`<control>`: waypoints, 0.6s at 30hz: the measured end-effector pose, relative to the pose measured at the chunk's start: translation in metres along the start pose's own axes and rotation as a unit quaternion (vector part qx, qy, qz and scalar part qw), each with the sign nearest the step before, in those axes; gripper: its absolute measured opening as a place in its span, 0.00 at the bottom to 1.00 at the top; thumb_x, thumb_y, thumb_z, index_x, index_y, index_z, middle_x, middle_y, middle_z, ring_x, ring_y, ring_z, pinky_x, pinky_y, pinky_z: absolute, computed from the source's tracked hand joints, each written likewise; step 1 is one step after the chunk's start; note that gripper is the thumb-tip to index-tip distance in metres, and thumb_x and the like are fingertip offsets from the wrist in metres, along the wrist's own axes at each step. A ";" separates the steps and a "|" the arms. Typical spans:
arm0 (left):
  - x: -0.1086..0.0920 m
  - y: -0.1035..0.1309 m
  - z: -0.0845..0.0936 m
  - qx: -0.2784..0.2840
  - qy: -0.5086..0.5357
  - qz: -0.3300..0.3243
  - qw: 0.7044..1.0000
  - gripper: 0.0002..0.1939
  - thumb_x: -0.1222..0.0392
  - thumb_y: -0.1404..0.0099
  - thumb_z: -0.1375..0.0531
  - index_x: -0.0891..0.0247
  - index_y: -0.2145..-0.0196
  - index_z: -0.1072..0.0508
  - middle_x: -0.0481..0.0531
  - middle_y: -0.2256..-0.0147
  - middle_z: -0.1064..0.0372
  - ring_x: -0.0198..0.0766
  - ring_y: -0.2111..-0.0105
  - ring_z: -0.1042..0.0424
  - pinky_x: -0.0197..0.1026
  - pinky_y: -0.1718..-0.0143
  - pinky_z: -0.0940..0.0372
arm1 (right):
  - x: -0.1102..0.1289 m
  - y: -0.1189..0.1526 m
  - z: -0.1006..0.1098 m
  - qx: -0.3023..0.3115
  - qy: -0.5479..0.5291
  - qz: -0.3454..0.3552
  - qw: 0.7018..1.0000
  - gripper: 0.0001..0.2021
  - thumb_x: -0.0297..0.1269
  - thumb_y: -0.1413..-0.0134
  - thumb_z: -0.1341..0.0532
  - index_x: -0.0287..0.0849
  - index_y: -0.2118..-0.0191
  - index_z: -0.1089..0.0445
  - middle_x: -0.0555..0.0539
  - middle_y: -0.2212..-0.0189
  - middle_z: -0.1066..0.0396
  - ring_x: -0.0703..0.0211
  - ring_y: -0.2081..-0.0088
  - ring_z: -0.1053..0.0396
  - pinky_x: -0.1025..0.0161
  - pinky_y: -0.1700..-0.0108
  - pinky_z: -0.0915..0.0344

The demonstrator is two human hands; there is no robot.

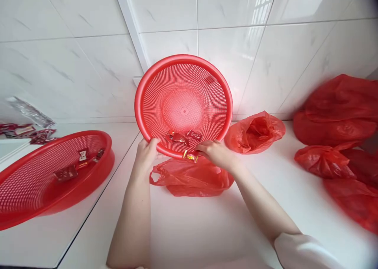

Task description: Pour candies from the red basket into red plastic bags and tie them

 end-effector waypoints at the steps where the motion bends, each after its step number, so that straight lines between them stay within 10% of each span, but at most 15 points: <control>1: 0.001 -0.001 0.001 -0.002 0.000 0.000 1.000 0.10 0.58 0.47 0.41 0.63 0.65 0.31 0.52 0.68 0.29 0.39 0.73 0.27 0.43 0.74 0.26 | -0.003 0.000 0.001 -0.008 0.002 -0.005 1.000 0.14 0.27 0.32 0.50 0.43 0.53 0.28 0.42 0.59 0.25 0.55 0.55 0.29 0.59 0.53 0.39; 9: 0.008 -0.010 0.006 -0.006 -0.007 -0.005 1.000 0.09 0.58 0.46 0.41 0.62 0.66 0.32 0.52 0.68 0.30 0.40 0.71 0.26 0.42 0.74 0.26 | 0.006 0.011 0.023 -0.083 -0.211 0.008 0.974 0.14 0.33 0.37 0.44 0.44 0.46 0.34 0.44 0.60 0.25 0.57 0.62 0.26 0.62 0.60 0.33; 18: 0.000 -0.003 0.007 0.004 -0.019 0.005 1.000 0.11 0.58 0.45 0.42 0.62 0.64 0.32 0.52 0.66 0.29 0.40 0.71 0.25 0.42 0.73 0.26 | 0.025 0.010 0.000 0.012 -0.199 0.006 0.980 0.06 0.35 0.39 0.40 0.42 0.58 0.28 0.45 0.65 0.24 0.58 0.66 0.27 0.62 0.63 0.33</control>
Point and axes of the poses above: each hand's wrist, its own y-axis away from the middle knuckle, its own z-axis out of the back of the hand, x = y × z, the point moved 10 cm from there along -y, towards the middle knuckle
